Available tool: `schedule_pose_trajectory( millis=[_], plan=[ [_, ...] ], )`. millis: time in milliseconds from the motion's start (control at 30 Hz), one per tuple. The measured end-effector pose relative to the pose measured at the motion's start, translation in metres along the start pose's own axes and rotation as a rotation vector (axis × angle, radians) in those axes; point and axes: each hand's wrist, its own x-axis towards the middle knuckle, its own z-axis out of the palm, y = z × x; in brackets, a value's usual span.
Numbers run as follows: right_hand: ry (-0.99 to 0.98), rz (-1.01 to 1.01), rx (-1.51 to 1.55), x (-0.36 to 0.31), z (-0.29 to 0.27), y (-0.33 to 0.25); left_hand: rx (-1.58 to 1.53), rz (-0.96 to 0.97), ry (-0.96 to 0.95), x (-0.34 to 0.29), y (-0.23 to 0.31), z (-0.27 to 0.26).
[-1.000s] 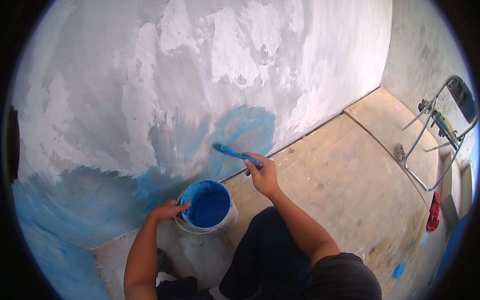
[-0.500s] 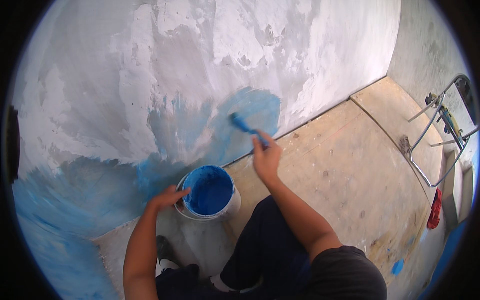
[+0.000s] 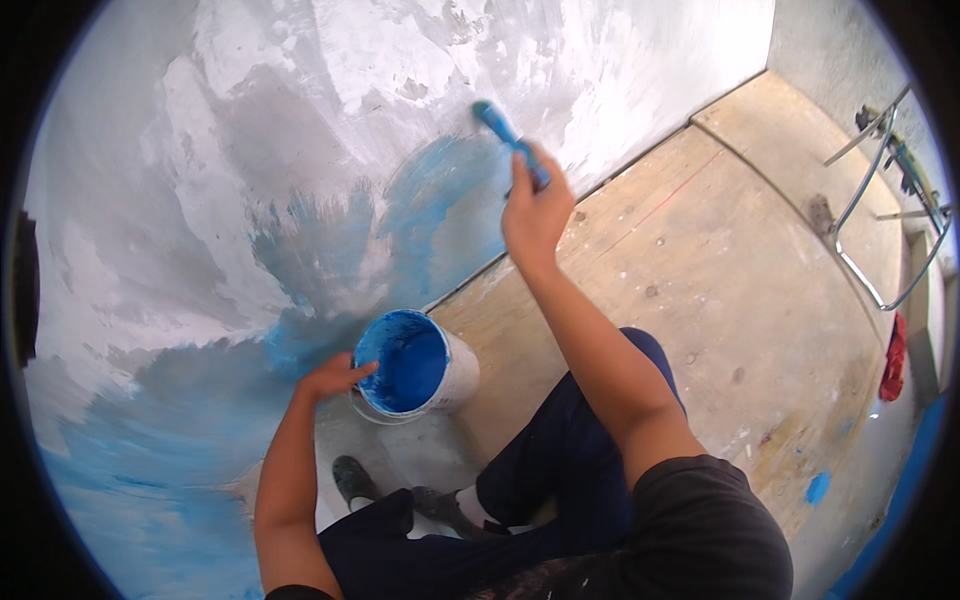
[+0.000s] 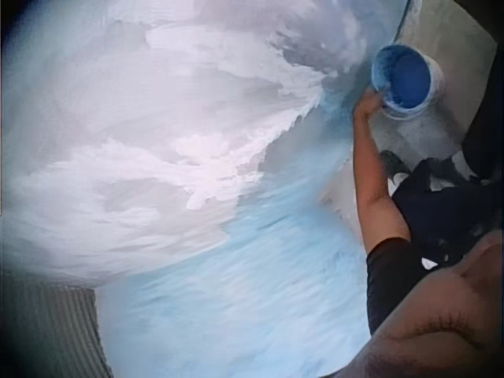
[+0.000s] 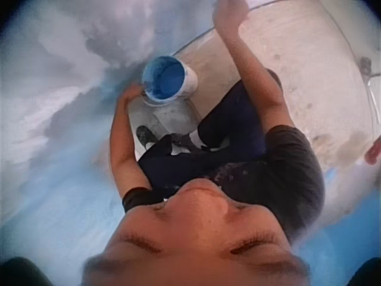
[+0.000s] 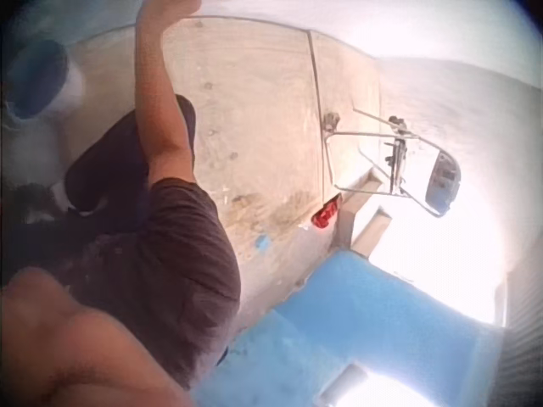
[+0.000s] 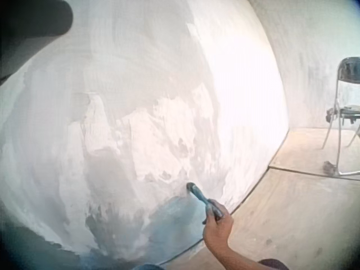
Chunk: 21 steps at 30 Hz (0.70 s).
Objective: The person applies blue paint to a concrete wall using a brush while holding a bucket.
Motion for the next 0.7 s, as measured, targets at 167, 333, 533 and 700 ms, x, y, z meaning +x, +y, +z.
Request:
schedule_pose_trajectory(
  millis=[167,333,533,700],
  plan=[
    [-0.551,-0.314,-0.109,-0.108,-0.014,0.047,0.067,0.060,0.240,-0.004,-0.012,0.014],
    [-0.606,-0.373,-0.116,-0.093,-0.013,0.059,0.229,0.197,0.435,0.000,-0.022,0.025],
    [-0.169,-0.081,-0.040,-0.016,-0.029,0.056,0.351,0.145,0.463,-0.004,-0.009,0.020],
    [-0.276,-0.382,-0.179,-0.040,-0.031,0.057,0.471,-0.092,0.727,-0.015,0.003,0.046]
  ],
)
